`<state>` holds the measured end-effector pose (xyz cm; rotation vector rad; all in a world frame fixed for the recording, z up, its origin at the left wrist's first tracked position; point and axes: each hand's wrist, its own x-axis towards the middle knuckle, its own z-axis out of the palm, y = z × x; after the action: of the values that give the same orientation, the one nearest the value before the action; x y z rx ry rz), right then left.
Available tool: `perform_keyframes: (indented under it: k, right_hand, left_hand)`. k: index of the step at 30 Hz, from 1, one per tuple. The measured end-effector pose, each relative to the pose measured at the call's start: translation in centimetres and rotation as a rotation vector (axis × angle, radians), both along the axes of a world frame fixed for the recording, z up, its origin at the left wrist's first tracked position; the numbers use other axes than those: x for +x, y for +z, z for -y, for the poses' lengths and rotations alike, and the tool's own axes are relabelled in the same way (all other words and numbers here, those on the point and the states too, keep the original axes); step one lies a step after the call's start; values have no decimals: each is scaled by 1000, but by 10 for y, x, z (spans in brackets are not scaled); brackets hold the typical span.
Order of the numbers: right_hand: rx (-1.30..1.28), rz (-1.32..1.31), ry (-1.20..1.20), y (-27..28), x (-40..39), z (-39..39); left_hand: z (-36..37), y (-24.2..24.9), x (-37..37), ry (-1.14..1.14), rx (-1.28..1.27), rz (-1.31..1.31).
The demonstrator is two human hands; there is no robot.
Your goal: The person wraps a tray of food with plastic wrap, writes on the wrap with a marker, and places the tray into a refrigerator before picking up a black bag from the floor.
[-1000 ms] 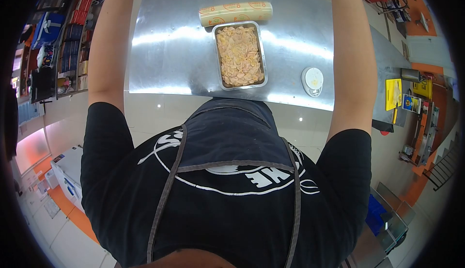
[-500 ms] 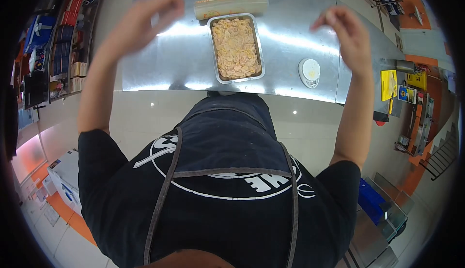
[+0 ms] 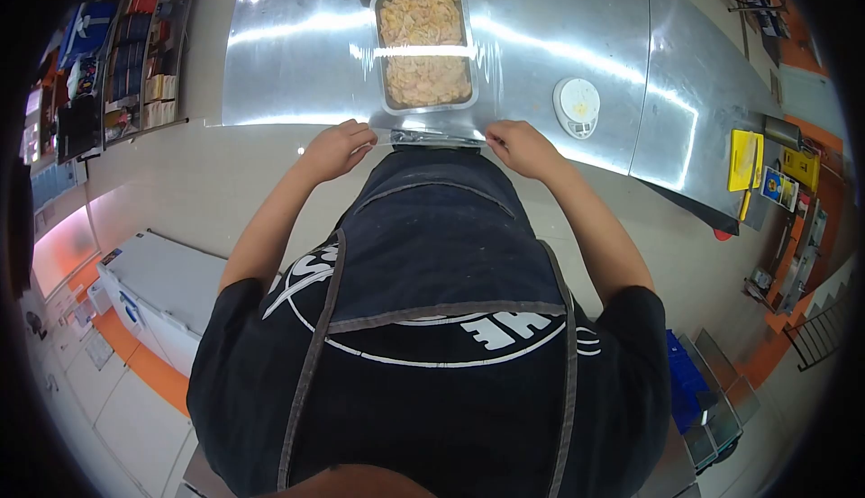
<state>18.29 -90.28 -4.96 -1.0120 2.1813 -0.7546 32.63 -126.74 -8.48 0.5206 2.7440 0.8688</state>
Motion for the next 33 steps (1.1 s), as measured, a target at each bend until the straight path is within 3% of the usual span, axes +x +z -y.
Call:
perform_keyframes:
  k: [10,19,25,29,31,33]
  right_hand:
    - [87,-132,65,-113,-2,-3]
    - [254,-342,-89,-157,-20,5]
    - [278,-395,-249,-144,-45,23]
    - [148,-389,-351,-155,-61,30]
    - [-23,-189,-479,-159,-65,32]
    - [-38,-148,-528,-164,-66,38]
  left_hand:
    - [-21,-101,10,140,-138,-101]
    - [-21,-120,8,154,-270,-188]
    - [-12,-125,-10,237,-364,-223]
    - [-11,-136,-28,457,-190,-223]
    - [-14,-144,-32,520,-102,-257]
    - [-26,-141,-36,740,204,-168]
